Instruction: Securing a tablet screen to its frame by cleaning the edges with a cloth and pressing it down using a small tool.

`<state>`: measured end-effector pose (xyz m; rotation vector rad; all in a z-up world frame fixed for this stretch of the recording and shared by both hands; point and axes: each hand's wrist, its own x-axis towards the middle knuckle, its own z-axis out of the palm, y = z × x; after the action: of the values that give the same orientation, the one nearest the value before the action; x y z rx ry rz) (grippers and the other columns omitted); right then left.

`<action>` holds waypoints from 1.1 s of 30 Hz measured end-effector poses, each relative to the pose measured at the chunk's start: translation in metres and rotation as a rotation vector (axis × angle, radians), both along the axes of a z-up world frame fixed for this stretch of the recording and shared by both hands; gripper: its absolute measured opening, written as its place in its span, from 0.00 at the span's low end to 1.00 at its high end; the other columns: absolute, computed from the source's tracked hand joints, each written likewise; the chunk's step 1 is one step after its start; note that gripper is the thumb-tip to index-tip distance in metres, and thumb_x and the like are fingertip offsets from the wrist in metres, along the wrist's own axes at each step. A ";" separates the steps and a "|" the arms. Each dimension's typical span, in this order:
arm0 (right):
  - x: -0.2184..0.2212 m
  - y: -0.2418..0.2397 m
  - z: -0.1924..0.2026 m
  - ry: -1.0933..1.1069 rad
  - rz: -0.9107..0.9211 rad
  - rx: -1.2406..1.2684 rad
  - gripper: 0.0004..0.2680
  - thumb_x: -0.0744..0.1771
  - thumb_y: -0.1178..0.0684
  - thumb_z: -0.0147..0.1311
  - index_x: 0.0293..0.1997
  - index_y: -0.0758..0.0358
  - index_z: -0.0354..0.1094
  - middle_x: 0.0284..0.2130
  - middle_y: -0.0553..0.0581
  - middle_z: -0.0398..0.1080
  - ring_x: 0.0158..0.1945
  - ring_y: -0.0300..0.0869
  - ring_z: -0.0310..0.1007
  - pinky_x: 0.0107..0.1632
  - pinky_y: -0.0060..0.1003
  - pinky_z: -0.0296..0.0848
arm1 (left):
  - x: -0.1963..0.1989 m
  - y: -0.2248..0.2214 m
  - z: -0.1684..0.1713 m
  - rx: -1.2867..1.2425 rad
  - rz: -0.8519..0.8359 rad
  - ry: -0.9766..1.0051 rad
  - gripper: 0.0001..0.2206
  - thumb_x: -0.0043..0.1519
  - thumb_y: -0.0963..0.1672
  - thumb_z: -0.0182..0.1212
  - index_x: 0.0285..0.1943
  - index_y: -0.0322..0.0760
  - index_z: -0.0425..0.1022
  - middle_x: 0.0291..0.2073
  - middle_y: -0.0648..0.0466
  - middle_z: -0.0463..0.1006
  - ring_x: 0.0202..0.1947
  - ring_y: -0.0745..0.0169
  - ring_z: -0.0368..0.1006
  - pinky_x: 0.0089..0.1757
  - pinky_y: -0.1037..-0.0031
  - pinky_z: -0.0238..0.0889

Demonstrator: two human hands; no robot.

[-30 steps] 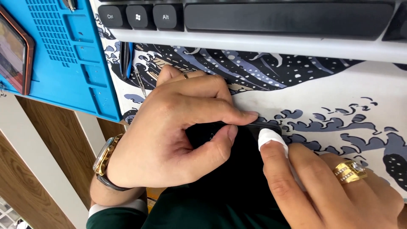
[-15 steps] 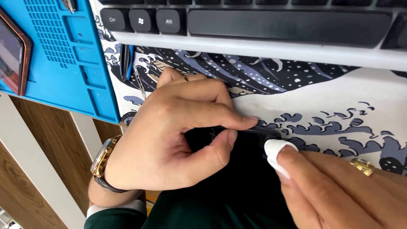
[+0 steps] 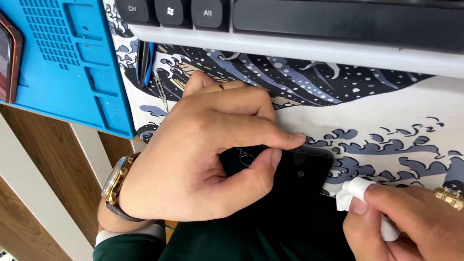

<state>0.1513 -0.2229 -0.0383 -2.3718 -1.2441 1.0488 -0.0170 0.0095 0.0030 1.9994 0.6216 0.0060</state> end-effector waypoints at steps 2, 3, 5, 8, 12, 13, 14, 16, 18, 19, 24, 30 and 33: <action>0.005 0.015 0.000 0.026 0.066 0.178 0.06 0.64 0.63 0.58 0.25 0.65 0.68 0.21 0.60 0.72 0.21 0.44 0.69 0.28 0.40 0.69 | 0.004 -0.002 0.000 0.009 -0.003 0.009 0.09 0.60 0.41 0.57 0.45 0.43 0.83 0.32 0.62 0.72 0.31 0.68 0.69 0.44 0.65 0.40; 0.007 0.022 0.000 0.049 0.136 0.358 0.13 0.63 0.66 0.58 0.15 0.66 0.63 0.15 0.58 0.70 0.15 0.40 0.65 0.25 0.41 0.66 | 0.006 -0.003 0.000 0.017 -0.001 0.017 0.10 0.60 0.41 0.57 0.45 0.44 0.83 0.32 0.62 0.73 0.31 0.69 0.69 0.44 0.65 0.40; 0.022 0.001 -0.026 -0.092 0.336 0.592 0.04 0.65 0.65 0.57 0.36 0.69 0.65 0.18 0.55 0.70 0.14 0.43 0.62 0.22 0.45 0.63 | 0.011 -0.004 0.001 0.025 -0.006 0.028 0.10 0.60 0.41 0.57 0.45 0.44 0.83 0.32 0.62 0.73 0.31 0.70 0.69 0.44 0.65 0.41; 0.031 0.011 -0.012 -0.213 0.586 0.712 0.13 0.68 0.60 0.57 0.58 0.69 0.68 0.26 0.54 0.73 0.17 0.44 0.64 0.23 0.47 0.66 | 0.015 -0.007 0.001 0.031 0.003 0.039 0.09 0.60 0.41 0.57 0.44 0.44 0.83 0.31 0.62 0.74 0.29 0.69 0.68 0.44 0.65 0.41; 0.024 0.024 0.003 -0.253 0.623 0.619 0.10 0.70 0.57 0.59 0.56 0.68 0.73 0.32 0.59 0.75 0.20 0.43 0.68 0.24 0.43 0.71 | 0.016 -0.007 0.002 0.029 0.011 0.051 0.09 0.60 0.40 0.58 0.44 0.45 0.83 0.31 0.62 0.74 0.30 0.69 0.69 0.45 0.64 0.42; 0.022 0.025 0.004 -0.251 0.623 0.622 0.10 0.70 0.57 0.59 0.56 0.68 0.73 0.32 0.59 0.75 0.20 0.43 0.68 0.24 0.43 0.71 | 0.016 -0.007 0.002 0.031 0.012 0.053 0.09 0.60 0.40 0.58 0.44 0.45 0.83 0.31 0.62 0.74 0.30 0.69 0.69 0.45 0.64 0.42; 0.020 0.027 0.006 -0.251 0.604 0.623 0.10 0.70 0.57 0.56 0.57 0.69 0.72 0.33 0.61 0.76 0.20 0.44 0.68 0.24 0.44 0.70 | 0.015 -0.006 0.001 0.033 0.006 0.047 0.09 0.60 0.41 0.58 0.44 0.45 0.83 0.31 0.62 0.75 0.30 0.69 0.69 0.44 0.65 0.42; 0.018 0.028 0.005 -0.249 0.586 0.626 0.11 0.70 0.57 0.52 0.57 0.71 0.71 0.35 0.63 0.77 0.20 0.45 0.68 0.24 0.46 0.69 | 0.014 -0.004 0.001 0.037 0.002 0.042 0.09 0.60 0.41 0.57 0.45 0.44 0.83 0.31 0.62 0.75 0.30 0.69 0.69 0.44 0.65 0.42; 0.017 0.027 -0.001 -0.223 0.566 0.699 0.08 0.69 0.58 0.60 0.52 0.69 0.73 0.37 0.64 0.79 0.20 0.43 0.70 0.22 0.45 0.71 | 0.013 -0.003 0.000 0.029 0.004 0.036 0.09 0.60 0.41 0.58 0.44 0.45 0.83 0.31 0.62 0.74 0.30 0.69 0.69 0.44 0.64 0.42; 0.017 0.019 -0.005 -0.221 0.569 0.701 0.08 0.69 0.58 0.60 0.52 0.69 0.73 0.37 0.64 0.79 0.20 0.43 0.70 0.22 0.45 0.71 | 0.012 -0.002 0.000 0.031 0.007 0.038 0.09 0.60 0.41 0.58 0.44 0.45 0.83 0.31 0.62 0.74 0.30 0.69 0.69 0.44 0.64 0.42; 0.025 0.018 -0.027 -0.282 0.712 0.799 0.11 0.69 0.54 0.59 0.54 0.69 0.74 0.41 0.61 0.79 0.19 0.43 0.66 0.22 0.42 0.69 | 0.008 0.001 -0.001 0.008 0.011 0.034 0.09 0.60 0.42 0.57 0.44 0.45 0.82 0.31 0.63 0.72 0.31 0.69 0.69 0.44 0.65 0.41; 0.015 0.035 -0.013 -0.337 0.673 0.732 0.06 0.70 0.60 0.63 0.51 0.71 0.77 0.40 0.65 0.80 0.21 0.43 0.70 0.23 0.43 0.72 | 0.008 0.001 -0.002 0.020 0.010 0.038 0.09 0.61 0.42 0.57 0.45 0.45 0.82 0.32 0.63 0.72 0.31 0.69 0.69 0.44 0.65 0.41; 0.009 0.032 -0.008 -0.365 0.648 0.652 0.07 0.70 0.60 0.66 0.52 0.71 0.78 0.44 0.65 0.82 0.24 0.45 0.73 0.25 0.43 0.73 | 0.007 0.002 -0.002 0.001 0.008 0.040 0.09 0.61 0.42 0.57 0.46 0.44 0.82 0.32 0.63 0.73 0.32 0.69 0.70 0.44 0.65 0.41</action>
<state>0.1598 -0.1913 -0.0462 -1.7135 -2.1635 0.2310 -0.0097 0.0114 0.0012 2.0023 0.6556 -0.0290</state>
